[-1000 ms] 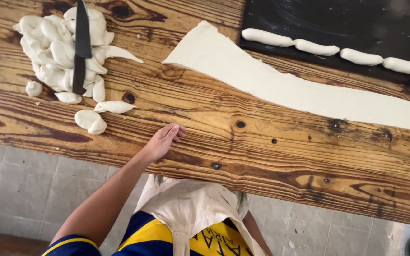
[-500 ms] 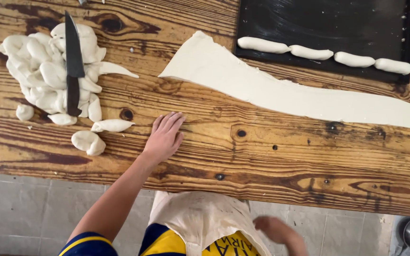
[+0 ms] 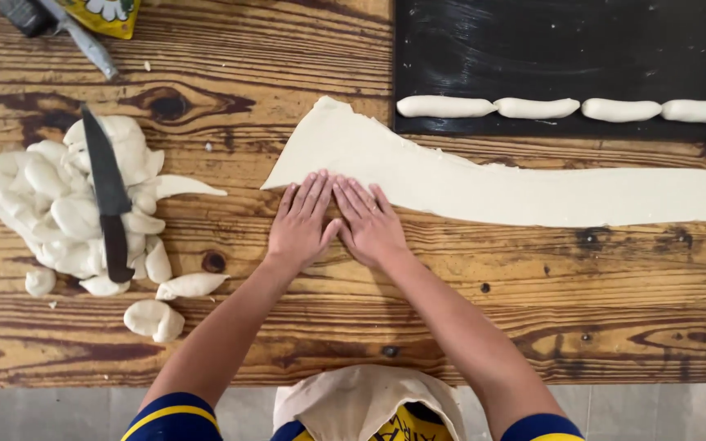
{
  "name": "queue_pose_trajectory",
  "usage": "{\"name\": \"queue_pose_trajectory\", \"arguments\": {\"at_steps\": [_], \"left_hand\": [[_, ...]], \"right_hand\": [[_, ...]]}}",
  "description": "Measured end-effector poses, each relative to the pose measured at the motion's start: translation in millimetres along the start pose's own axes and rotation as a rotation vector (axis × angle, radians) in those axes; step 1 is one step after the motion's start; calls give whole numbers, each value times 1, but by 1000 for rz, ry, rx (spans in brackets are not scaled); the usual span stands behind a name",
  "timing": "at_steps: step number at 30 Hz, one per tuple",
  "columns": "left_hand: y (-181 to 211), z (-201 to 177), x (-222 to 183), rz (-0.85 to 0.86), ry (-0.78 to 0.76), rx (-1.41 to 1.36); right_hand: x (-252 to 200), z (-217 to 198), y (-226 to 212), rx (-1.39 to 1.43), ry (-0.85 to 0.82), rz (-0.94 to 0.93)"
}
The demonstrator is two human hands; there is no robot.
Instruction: Rolling, cutting, and shaping dough into buns on a wooden workbench
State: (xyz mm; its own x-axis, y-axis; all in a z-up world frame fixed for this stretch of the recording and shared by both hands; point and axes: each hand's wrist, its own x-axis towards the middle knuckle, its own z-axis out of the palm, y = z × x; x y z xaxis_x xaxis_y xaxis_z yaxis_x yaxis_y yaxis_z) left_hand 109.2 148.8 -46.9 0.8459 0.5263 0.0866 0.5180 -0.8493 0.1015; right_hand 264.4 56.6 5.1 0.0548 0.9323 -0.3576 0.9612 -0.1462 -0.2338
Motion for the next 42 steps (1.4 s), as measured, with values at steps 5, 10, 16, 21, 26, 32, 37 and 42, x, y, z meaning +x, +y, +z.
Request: {"name": "queue_pose_trajectory", "arguments": {"at_steps": [5,10,16,21,26,32,37,42], "left_hand": [[-14,-27,75,-157,-22,-63],[-28,-31,91,-193,94,-44],[-12,-7,60,55,-156,-101],[-8,-27,106,-18,-14,-99],[23,-11,90,102,-50,-115],[64,-16,110,183,-135,-118],[104,4,101,366,-161,-114],[131,-12,128,237,-231,-158]], "right_hand": [[52,-19,53,-30,376,86],[40,-27,76,-78,450,311],[4,-14,51,-64,-86,193],[24,-15,133,-79,528,455],[-28,15,100,-21,443,374],[-19,-15,182,18,485,563],[-69,25,137,-31,407,387],[-55,4,221,-124,509,517]]}}
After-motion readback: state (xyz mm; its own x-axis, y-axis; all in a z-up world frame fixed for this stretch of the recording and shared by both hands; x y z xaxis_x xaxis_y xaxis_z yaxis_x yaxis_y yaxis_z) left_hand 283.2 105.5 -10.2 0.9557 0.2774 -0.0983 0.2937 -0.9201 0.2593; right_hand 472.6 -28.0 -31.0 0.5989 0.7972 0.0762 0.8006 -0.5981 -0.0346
